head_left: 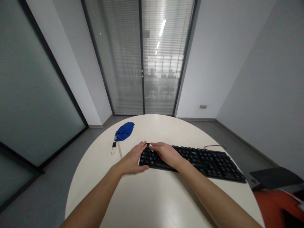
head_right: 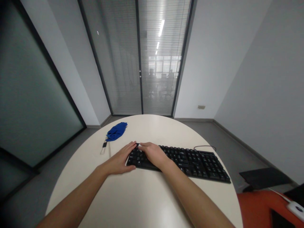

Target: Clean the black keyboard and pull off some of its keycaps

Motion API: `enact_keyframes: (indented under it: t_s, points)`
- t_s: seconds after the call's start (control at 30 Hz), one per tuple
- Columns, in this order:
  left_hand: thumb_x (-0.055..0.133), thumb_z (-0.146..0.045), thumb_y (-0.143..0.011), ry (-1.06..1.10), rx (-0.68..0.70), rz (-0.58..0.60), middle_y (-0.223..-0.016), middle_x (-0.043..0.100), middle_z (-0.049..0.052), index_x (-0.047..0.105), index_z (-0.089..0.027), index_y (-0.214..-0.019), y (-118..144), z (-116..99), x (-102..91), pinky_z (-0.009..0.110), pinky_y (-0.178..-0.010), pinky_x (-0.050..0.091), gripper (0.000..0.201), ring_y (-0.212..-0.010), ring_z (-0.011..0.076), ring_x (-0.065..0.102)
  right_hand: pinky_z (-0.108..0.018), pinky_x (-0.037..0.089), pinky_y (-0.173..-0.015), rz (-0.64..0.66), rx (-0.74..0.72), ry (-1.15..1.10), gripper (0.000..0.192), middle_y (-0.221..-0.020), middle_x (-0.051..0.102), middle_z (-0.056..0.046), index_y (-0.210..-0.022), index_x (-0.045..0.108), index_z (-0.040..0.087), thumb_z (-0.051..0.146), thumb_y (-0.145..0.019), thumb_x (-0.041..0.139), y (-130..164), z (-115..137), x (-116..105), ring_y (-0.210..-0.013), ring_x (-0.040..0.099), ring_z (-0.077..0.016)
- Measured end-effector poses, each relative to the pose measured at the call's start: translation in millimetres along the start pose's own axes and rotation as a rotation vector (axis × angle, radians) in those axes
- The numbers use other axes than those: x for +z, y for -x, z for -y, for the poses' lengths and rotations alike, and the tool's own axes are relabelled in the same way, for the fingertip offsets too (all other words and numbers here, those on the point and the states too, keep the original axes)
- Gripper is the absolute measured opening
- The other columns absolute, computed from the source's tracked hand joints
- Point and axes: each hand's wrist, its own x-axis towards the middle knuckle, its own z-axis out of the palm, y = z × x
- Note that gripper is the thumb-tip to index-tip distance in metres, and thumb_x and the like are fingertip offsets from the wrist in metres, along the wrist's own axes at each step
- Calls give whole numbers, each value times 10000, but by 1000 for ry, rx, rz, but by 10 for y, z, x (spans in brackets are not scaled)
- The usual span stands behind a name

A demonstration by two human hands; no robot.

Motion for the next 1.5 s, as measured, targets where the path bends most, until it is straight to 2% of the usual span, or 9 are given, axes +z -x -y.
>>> enact_keyframes:
  t_s: [0.17,0.33,0.43,0.7,0.93,1.17,1.33,1.5]
  points:
    - [760,-391,-770,-5,-1,-4,-1637,195,143,215,-204,-1570,4,-13,5,538,-1221,229,986,-1507,337,184,-377,517,-972,-119,40,-23,396,-1201,719,-87,-1235,694,223,57,-937,494,61,-7,73,-1087,649,-221]
    - [751,-408,-781,-24,-4,8,-1637,191,151,208,-188,-1571,5,-4,3,534,-1219,234,984,-1509,332,177,-363,507,-959,-124,36,-54,374,-1200,723,-72,-1216,703,216,69,-946,490,98,41,93,-1034,653,-212]
    - [757,-410,-782,-20,8,5,-1636,200,142,223,-205,-1571,6,-7,-17,537,-1217,233,975,-1509,335,178,-375,510,-942,-159,95,-44,368,-1183,730,-71,-1208,707,220,78,-944,493,145,71,102,-1008,661,-219]
    - [807,-391,-743,-22,37,-5,-1619,273,98,527,-279,-1403,15,-35,-112,543,-1193,271,726,-1491,343,236,-406,522,-946,-230,196,-92,380,-1183,731,-49,-1229,691,232,96,-936,491,238,86,145,-1024,659,-232]
    - [828,-384,-732,-9,82,-5,-1586,352,68,627,-311,-1307,-8,-14,-135,531,-1178,306,613,-1458,328,320,-405,523,-953,-247,220,-106,360,-1173,735,-47,-1198,702,230,99,-930,500,242,93,153,-1035,661,-230]
    - [818,-406,-740,-3,103,-13,-1519,452,80,674,-281,-1235,-20,-29,-149,490,-1168,337,530,-1415,304,389,-413,492,-987,-202,124,-106,389,-1208,717,-53,-1199,710,247,60,-914,521,239,113,120,-1082,637,-221]
    - [814,-366,-740,8,93,-18,-1509,461,78,655,-287,-1255,-19,-71,-166,486,-1165,341,545,-1396,304,409,-397,486,-977,-124,7,-66,384,-1163,726,-72,-1202,705,230,56,-910,526,223,151,45,-1077,629,-210]
    - [812,-378,-744,20,89,-12,-1512,458,62,649,-310,-1269,-25,-74,-168,491,-1166,341,554,-1397,305,405,-398,497,-955,-59,-48,-49,370,-1176,719,-70,-1196,710,232,74,-921,521,246,178,-17,-1051,620,-220]
